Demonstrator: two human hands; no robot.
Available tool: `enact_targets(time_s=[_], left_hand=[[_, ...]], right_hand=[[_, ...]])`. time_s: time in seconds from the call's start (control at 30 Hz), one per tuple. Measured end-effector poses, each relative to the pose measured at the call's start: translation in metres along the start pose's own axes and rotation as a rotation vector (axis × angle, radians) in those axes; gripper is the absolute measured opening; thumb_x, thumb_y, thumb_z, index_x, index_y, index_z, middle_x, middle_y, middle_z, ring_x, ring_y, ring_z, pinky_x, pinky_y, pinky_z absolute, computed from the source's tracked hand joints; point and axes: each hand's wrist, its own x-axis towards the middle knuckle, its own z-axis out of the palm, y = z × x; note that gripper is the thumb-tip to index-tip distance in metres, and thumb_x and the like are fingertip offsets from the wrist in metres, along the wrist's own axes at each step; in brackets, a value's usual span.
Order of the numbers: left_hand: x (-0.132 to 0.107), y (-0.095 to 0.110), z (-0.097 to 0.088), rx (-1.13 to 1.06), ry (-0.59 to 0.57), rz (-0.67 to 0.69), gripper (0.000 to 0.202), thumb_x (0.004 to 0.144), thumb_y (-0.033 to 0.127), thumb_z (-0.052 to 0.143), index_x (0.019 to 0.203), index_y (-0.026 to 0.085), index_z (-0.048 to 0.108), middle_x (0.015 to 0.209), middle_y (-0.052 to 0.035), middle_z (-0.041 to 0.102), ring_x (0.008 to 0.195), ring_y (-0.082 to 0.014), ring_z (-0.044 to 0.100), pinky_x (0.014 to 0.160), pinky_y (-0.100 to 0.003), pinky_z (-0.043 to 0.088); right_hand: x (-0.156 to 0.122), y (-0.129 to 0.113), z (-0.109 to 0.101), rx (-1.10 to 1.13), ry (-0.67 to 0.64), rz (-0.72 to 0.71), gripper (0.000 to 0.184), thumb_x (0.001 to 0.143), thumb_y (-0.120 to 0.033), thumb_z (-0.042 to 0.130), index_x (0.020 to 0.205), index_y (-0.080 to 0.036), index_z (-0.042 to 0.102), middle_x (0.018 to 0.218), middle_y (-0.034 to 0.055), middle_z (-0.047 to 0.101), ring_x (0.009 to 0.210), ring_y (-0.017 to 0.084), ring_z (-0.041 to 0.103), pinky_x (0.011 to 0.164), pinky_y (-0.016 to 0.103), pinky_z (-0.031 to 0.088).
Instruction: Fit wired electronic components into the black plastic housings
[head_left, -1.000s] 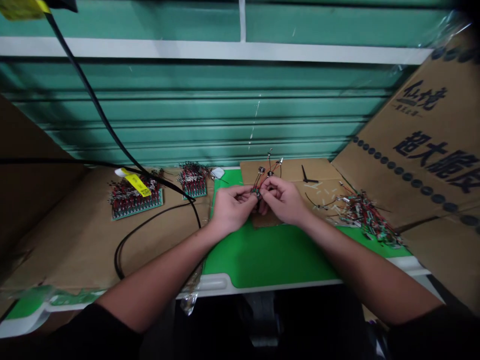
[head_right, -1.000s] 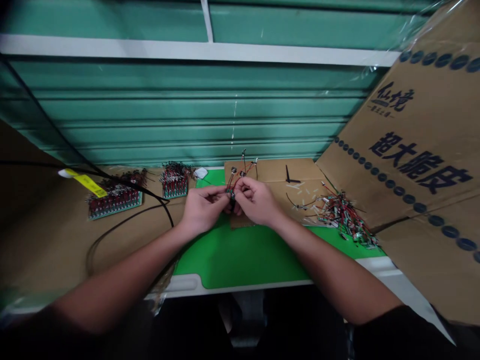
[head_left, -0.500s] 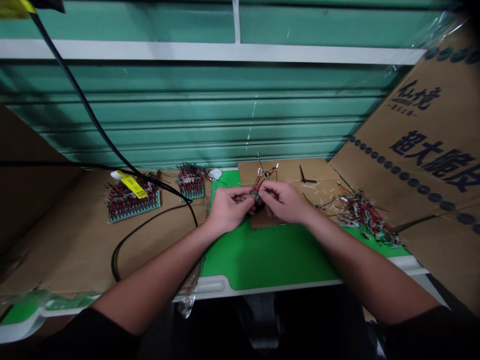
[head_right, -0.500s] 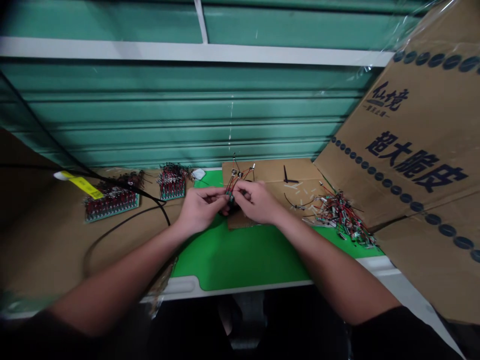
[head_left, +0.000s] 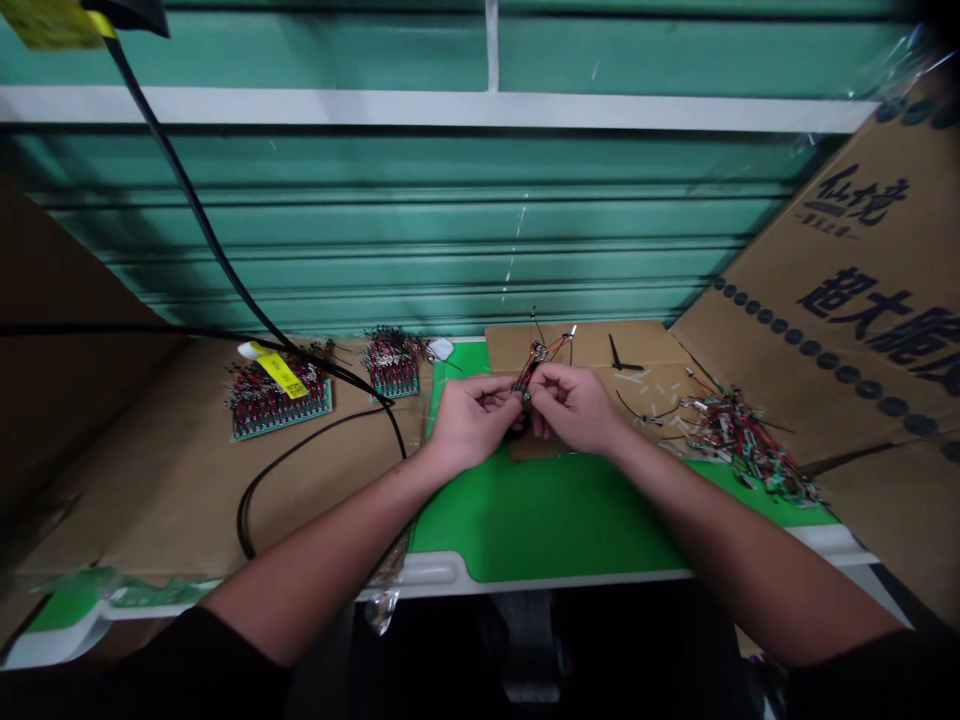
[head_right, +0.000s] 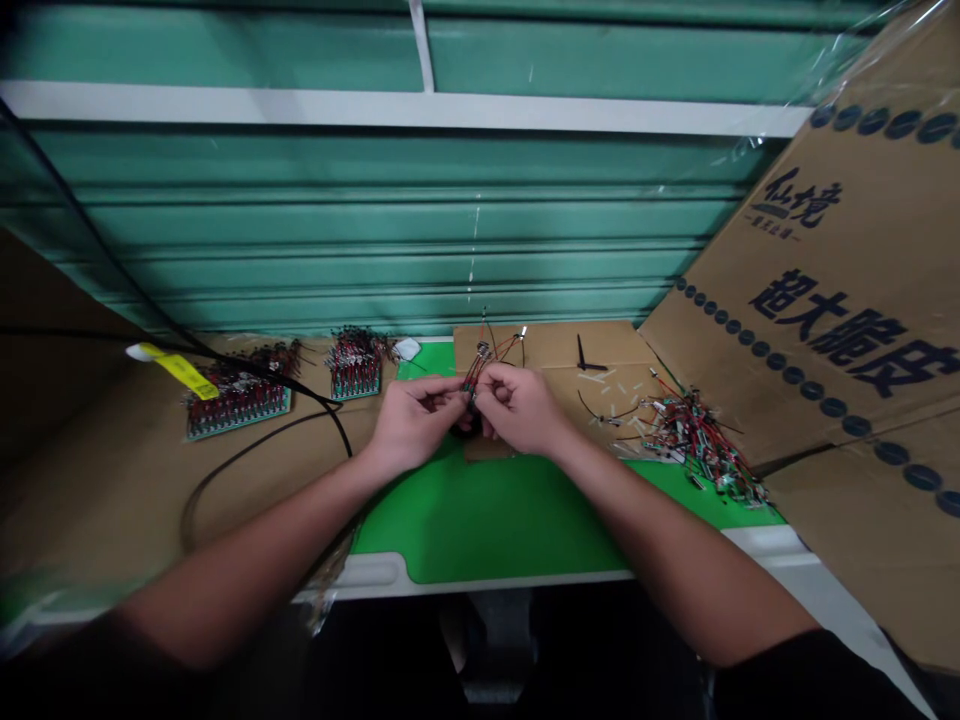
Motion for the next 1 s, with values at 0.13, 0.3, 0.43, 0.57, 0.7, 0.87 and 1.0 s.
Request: enact_targets(time_s=[0.13,0.3,0.43,0.57,0.7,0.87,1.0], left_hand=[[0.000,0.001,0.002,-0.019,0.029,-0.009,0.035,0.067,0.028,0.085,0.097,0.009,0.084,0.070,-0.0059,0.075,0.054,-0.0144,0.069,0.054,-0.025,0.061],[-0.003,-0.003,0.004,0.033,0.072,0.036,0.030,0.066,0.027,0.083,0.091,0.011,0.083,0.071,-0.0051,0.075,0.055,-0.0122,0.066,0.054,-0.022,0.058],[-0.001,-0.004,0.002,0.073,0.129,0.047,0.030,0.066,0.031,0.086,0.089,0.011,0.082,0.073,-0.0058,0.075,0.058,-0.0129,0.067,0.056,-0.023,0.058],[0.006,0.001,-0.003,-0.008,0.182,0.023,0.041,0.066,0.036,0.088,0.096,0.009,0.078,0.072,-0.0050,0.074,0.056,-0.0148,0.067,0.054,-0.027,0.060],[0.010,0.008,-0.006,-0.095,0.175,0.003,0.042,0.066,0.037,0.088,0.093,0.010,0.074,0.068,-0.0049,0.072,0.056,-0.0162,0.068,0.054,-0.028,0.059],[0.016,0.008,-0.010,-0.111,0.233,0.021,0.041,0.069,0.037,0.086,0.097,0.010,0.072,0.069,-0.0041,0.072,0.057,-0.0154,0.067,0.057,-0.029,0.058],[0.024,0.006,-0.019,-0.056,0.295,0.052,0.036,0.075,0.036,0.083,0.100,0.012,0.071,0.070,-0.0022,0.070,0.056,-0.0139,0.064,0.056,-0.027,0.054]], right_hand=[[0.000,-0.002,0.000,-0.026,0.043,0.013,0.016,0.095,-0.028,0.063,0.081,-0.022,0.056,0.058,-0.0020,0.065,0.048,0.012,0.061,0.046,0.021,0.045],[-0.002,-0.002,0.004,-0.057,0.084,0.045,0.017,0.094,-0.027,0.063,0.079,-0.022,0.057,0.057,-0.0018,0.066,0.046,0.013,0.061,0.044,0.022,0.044],[-0.004,-0.001,0.008,-0.098,0.095,0.031,0.017,0.093,-0.025,0.063,0.078,-0.022,0.056,0.057,-0.0016,0.066,0.047,0.014,0.063,0.044,0.021,0.043],[-0.005,-0.001,0.007,-0.121,0.059,0.029,0.016,0.091,-0.023,0.062,0.076,-0.022,0.055,0.056,-0.0018,0.065,0.046,0.013,0.061,0.043,0.021,0.040],[-0.005,-0.003,0.003,-0.125,0.042,0.034,0.016,0.085,-0.022,0.063,0.073,-0.022,0.054,0.053,-0.0032,0.060,0.042,0.011,0.053,0.041,0.021,0.035],[-0.005,-0.008,0.001,-0.105,-0.035,0.019,0.014,0.080,-0.022,0.065,0.071,-0.022,0.054,0.054,-0.0031,0.057,0.046,0.012,0.052,0.043,0.022,0.035],[-0.005,-0.014,-0.003,-0.162,-0.117,-0.026,0.017,0.077,-0.022,0.065,0.065,-0.021,0.053,0.054,-0.0028,0.053,0.048,0.012,0.051,0.044,0.022,0.036]])
